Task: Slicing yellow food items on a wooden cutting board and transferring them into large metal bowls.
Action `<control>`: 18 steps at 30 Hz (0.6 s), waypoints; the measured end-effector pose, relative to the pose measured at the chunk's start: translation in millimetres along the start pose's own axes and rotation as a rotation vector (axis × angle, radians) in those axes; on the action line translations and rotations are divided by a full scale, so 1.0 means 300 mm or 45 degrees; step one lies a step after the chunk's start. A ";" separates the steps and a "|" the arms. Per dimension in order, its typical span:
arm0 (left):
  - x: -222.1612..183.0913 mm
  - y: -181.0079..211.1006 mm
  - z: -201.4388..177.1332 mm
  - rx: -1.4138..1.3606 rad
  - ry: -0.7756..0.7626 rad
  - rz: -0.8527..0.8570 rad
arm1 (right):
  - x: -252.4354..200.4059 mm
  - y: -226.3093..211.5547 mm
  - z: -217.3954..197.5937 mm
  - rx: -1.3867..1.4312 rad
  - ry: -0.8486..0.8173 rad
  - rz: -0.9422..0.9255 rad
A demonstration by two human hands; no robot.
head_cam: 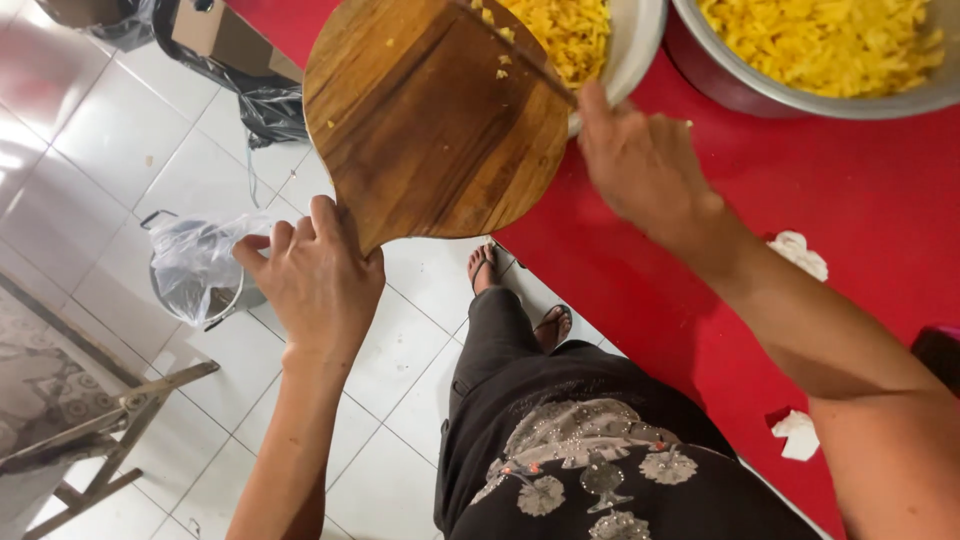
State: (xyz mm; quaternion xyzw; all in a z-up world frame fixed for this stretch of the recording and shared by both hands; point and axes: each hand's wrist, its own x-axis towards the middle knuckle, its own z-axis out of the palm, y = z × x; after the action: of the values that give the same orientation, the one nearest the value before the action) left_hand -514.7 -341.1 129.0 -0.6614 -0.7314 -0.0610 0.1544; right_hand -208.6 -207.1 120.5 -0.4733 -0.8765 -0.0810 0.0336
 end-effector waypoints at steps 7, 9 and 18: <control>0.019 -0.054 0.034 -0.134 -0.095 -0.067 | 0.066 -0.069 0.028 0.415 -0.096 -0.147; 0.014 -0.080 0.058 -0.137 -0.059 -0.062 | 0.110 0.007 0.054 0.257 -0.196 -0.072; -0.171 -0.198 -0.003 -0.161 -0.105 -0.172 | 0.298 0.172 0.046 0.020 -0.704 0.443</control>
State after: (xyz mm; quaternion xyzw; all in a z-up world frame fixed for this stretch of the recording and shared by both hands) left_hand -569.3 -397.0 120.9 -0.6211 -0.7747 -0.0901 0.0777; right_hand -214.4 -103.1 124.6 -0.6199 -0.7590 0.0642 -0.1886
